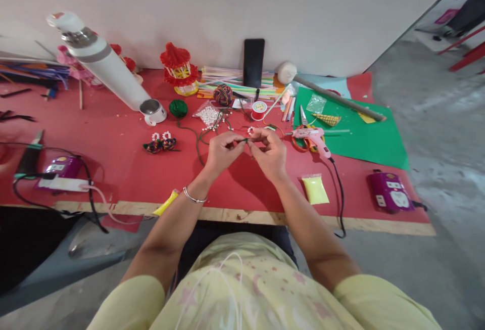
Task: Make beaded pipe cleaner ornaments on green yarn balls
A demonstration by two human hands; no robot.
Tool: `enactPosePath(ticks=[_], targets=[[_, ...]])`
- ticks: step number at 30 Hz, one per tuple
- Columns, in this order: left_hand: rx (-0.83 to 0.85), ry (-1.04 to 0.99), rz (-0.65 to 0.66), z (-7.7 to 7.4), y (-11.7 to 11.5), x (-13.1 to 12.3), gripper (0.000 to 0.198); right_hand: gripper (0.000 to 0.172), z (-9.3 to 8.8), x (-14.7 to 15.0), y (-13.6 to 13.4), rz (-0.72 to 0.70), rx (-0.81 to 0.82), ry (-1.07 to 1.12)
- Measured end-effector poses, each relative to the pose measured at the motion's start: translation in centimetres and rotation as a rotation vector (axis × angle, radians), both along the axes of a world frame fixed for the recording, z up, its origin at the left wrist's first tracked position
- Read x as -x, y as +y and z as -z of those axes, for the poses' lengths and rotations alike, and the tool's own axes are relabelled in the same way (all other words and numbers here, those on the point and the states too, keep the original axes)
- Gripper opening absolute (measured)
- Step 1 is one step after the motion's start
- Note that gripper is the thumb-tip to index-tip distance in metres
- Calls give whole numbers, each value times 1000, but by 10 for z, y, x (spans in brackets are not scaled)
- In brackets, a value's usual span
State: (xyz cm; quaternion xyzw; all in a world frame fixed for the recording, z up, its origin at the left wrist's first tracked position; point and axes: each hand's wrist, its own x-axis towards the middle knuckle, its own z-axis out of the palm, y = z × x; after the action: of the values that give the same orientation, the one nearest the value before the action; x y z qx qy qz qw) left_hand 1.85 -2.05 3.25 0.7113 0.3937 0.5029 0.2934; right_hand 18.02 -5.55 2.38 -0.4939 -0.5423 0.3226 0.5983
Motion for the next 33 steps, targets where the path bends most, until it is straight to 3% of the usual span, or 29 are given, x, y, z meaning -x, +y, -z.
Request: enactPosePath(ticks=[7, 13, 17, 21, 28, 33], targets=[[78, -30, -53, 2, 3, 1, 12, 38, -5, 1, 0, -58, 98, 125], [110, -42, -14, 3, 3, 2, 13, 28, -9, -5, 2, 12, -5, -180], [132, -66, 49, 3, 3, 1, 13, 29, -4, -7, 2, -63, 91, -158], [258, -152, 103, 3, 4, 1, 14, 34, -3, -7, 0, -136, 132, -175], [307, -179, 42, 3, 5, 0, 15, 30, -10, -10, -3, 4, -60, -382], [267, -149, 60, 5, 6, 1, 16, 28, -6, -11, -2, -71, -71, -477]])
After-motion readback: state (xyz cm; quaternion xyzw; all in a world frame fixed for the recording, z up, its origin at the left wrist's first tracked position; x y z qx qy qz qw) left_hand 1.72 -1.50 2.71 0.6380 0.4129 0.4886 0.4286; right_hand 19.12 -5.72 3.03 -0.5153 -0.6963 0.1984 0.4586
